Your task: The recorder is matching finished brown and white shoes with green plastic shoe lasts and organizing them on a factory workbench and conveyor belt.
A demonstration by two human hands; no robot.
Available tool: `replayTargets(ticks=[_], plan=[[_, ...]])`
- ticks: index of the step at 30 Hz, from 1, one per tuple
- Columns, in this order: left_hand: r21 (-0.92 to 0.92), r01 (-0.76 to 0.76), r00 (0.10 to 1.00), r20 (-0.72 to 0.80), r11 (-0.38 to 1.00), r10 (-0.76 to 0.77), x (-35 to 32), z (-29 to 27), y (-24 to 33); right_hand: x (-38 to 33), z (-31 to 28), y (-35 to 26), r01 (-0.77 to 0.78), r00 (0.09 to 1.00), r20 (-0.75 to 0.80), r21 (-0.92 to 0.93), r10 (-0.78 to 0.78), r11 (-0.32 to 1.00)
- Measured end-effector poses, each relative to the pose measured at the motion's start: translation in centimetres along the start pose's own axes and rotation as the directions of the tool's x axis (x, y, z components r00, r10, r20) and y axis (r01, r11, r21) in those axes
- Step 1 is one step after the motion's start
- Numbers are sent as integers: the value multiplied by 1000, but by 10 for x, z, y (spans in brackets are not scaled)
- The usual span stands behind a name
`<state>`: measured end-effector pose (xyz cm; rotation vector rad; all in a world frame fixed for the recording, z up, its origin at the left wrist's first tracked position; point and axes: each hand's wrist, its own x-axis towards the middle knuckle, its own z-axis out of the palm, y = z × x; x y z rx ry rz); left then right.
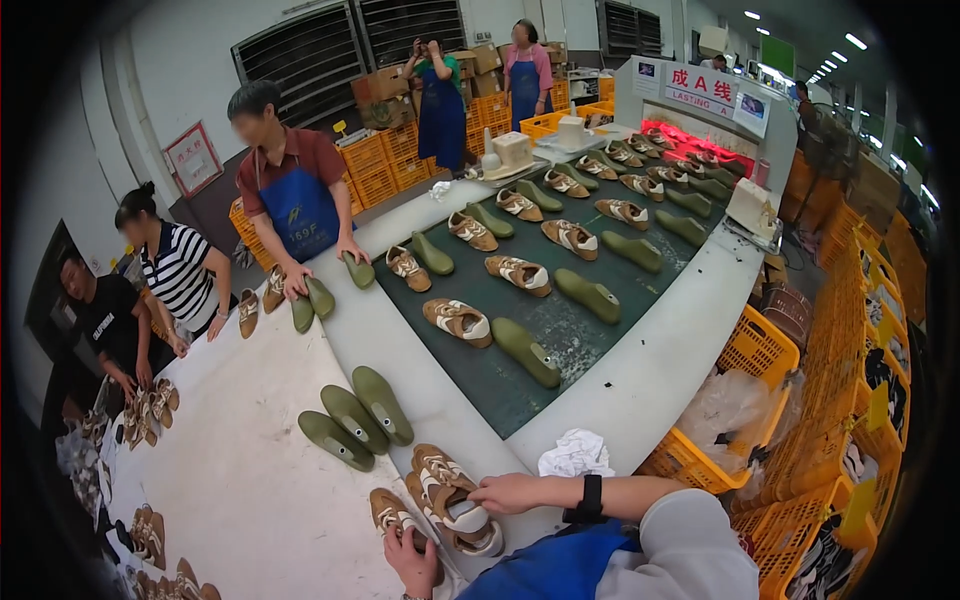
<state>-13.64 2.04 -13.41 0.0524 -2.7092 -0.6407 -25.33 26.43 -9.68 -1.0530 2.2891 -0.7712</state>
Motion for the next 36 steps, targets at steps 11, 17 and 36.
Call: replayTargets(ticks=[11,17,36], plan=[[-1,2,1000,-26,1000,-2,-5,7,-17,7,27,-18,-33,987,-152,67,43,997],[-30,31,999,-22,999,-32,-15,3,-15,8,33,-39,86,983,172,-95,-69,992],[-79,66,983,-169,995,-79,-4,-5,-12,211,-83,-28,-39,995,-97,-466,-7,884]])
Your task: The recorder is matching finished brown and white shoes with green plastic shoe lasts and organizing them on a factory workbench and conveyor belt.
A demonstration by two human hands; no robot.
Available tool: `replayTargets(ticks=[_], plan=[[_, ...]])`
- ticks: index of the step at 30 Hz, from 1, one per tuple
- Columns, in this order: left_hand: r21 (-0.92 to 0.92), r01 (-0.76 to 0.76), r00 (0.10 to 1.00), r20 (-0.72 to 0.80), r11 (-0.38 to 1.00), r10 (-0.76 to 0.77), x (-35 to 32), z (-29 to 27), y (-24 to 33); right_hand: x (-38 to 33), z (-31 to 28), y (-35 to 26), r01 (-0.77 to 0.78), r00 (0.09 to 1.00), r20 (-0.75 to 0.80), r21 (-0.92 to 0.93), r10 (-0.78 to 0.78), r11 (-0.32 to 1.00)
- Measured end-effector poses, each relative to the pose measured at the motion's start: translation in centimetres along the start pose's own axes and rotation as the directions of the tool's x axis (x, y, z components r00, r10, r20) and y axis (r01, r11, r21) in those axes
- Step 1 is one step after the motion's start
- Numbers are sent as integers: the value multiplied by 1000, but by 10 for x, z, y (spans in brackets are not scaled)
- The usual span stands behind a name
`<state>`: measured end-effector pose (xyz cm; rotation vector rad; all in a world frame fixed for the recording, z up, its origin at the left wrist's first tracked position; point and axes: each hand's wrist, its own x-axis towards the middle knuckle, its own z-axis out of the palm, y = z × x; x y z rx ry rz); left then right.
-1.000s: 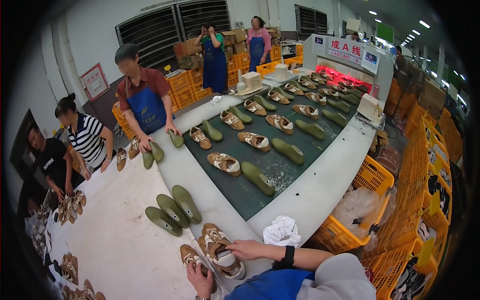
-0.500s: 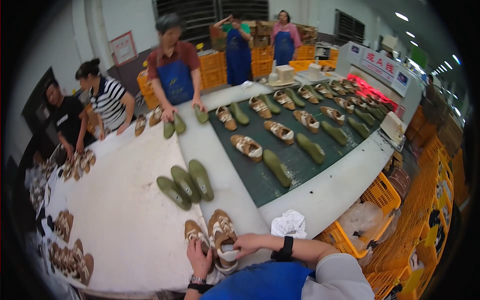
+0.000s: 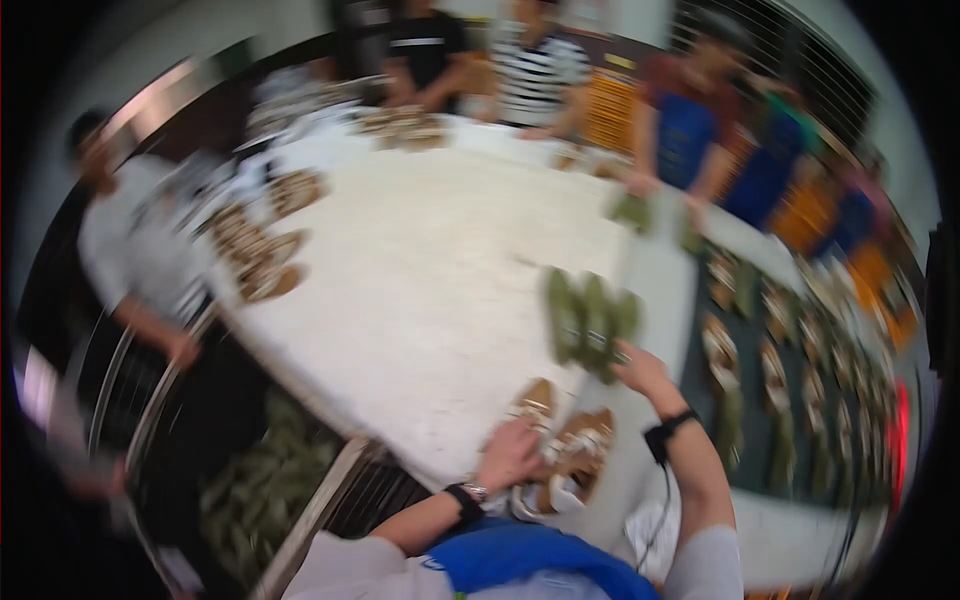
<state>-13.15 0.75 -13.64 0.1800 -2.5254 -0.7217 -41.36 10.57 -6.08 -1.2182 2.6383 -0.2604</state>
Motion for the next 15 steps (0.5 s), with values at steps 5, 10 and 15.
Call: replayTargets(ticks=[5,10,15], plan=[[-26,77,997,0,997,-77,-8,1,17,46,31,45,-120,989,60,-164,132,979],[-84,174,979,-90,981,-181,-11,-2,14,63,34,21,-125,989,57,-139,133,982],[-56,129,980,-148,990,-136,2,5,8,51,16,41,-201,975,62,-138,211,970]])
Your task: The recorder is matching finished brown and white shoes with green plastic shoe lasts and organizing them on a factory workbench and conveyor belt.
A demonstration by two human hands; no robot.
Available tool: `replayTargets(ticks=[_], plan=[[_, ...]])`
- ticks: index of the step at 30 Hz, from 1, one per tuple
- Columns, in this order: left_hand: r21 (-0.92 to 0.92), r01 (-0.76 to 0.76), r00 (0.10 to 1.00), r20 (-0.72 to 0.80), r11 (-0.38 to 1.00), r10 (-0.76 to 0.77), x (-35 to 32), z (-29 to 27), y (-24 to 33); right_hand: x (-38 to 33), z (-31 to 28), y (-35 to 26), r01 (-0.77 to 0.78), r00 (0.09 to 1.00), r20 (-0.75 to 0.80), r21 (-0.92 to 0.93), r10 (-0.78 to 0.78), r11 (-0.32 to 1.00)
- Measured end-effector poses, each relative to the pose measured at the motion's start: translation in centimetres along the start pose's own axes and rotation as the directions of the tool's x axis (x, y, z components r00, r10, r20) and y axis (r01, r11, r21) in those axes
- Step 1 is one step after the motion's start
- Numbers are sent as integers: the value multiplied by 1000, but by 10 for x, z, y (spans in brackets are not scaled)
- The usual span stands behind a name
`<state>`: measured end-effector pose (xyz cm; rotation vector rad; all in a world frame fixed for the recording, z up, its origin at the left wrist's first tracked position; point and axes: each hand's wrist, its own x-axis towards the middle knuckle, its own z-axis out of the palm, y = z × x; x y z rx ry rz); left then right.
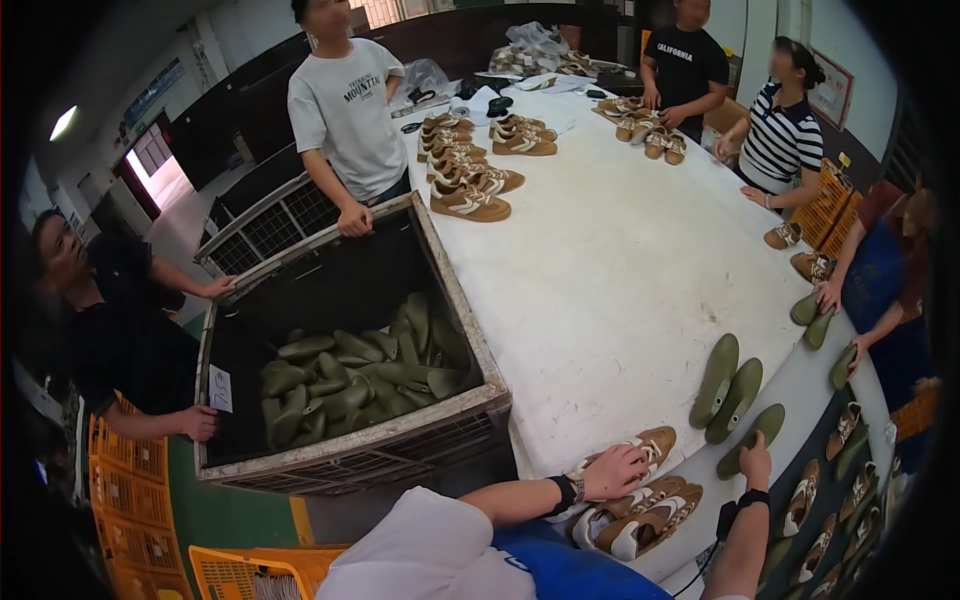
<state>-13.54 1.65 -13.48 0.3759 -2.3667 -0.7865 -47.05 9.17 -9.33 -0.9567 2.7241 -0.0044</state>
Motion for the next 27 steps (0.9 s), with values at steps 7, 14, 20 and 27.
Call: replayTargets(ticks=[7,14,20,27], plan=[[4,-34,999,12,999,34,7,0,-1,-60,7,25,-21,1000,21,-9,21,1000],[44,-21,1000,12,999,20,-2,2,4,-153,16,29,-15,998,63,-69,19,997],[68,-13,999,35,998,11,1,3,3,-198,34,23,-51,999,7,3,51,999],[67,-59,998,1,996,59,6,6,-2,-202,35,19,-66,998,-22,35,67,997]])
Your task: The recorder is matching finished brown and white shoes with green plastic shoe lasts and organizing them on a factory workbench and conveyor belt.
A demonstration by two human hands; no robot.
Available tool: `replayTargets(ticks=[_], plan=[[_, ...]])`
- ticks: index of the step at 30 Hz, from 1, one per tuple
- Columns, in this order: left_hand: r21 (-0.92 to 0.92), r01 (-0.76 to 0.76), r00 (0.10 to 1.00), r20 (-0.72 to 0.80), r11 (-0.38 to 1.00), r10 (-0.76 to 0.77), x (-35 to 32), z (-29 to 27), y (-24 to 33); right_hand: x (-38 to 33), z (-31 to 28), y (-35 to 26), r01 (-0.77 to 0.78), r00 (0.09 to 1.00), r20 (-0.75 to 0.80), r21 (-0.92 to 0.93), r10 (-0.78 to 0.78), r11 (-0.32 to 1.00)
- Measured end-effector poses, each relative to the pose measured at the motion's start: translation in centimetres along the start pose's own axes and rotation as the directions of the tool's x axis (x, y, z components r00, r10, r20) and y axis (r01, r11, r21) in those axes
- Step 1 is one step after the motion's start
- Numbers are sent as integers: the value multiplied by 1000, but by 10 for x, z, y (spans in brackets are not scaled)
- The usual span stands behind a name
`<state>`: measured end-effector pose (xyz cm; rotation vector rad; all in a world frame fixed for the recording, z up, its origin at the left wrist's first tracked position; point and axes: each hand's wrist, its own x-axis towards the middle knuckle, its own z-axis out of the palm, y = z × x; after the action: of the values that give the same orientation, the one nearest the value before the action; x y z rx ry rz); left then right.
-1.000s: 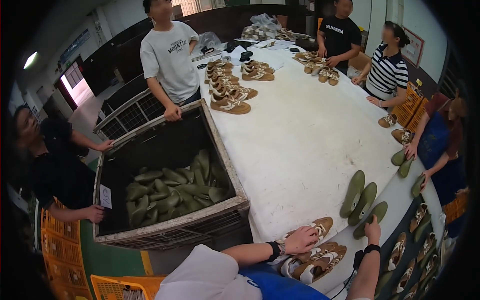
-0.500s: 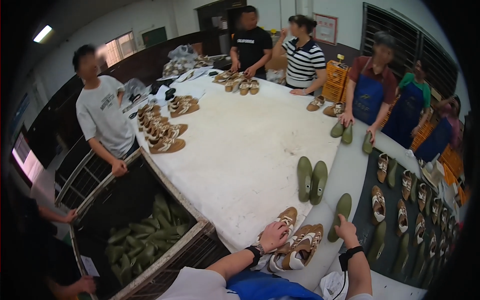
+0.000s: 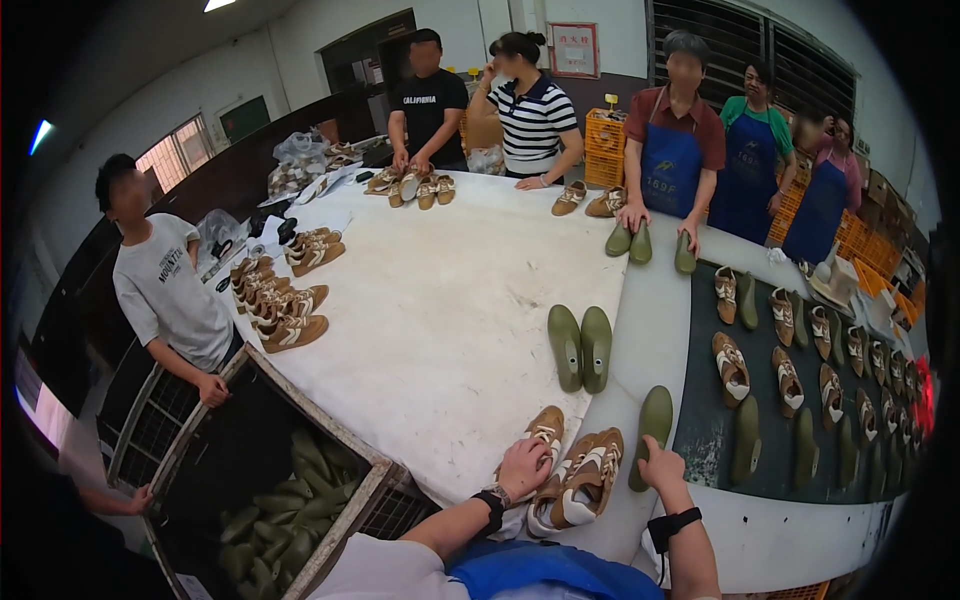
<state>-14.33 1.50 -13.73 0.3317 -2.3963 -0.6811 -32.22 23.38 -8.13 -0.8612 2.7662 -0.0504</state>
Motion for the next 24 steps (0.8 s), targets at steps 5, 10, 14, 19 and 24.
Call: replayTargets(ticks=[5,10,14,19,24], plan=[[-8,32,998,47,999,-32,1,-2,3,0,3,2,4,1000,-26,16,-3,1000],[-8,20,999,36,1000,-20,0,-1,1,-1,3,1,-1,1000,-17,32,2,999],[-11,15,999,31,1000,-15,0,-1,2,-2,-1,-1,-5,1000,-5,30,5,1000],[-3,24,999,43,1000,-24,-1,0,1,-1,1,0,-7,1000,-2,19,7,1000],[-2,20,999,40,1000,-20,-1,2,-2,1,3,-1,-16,1000,5,13,16,1000]])
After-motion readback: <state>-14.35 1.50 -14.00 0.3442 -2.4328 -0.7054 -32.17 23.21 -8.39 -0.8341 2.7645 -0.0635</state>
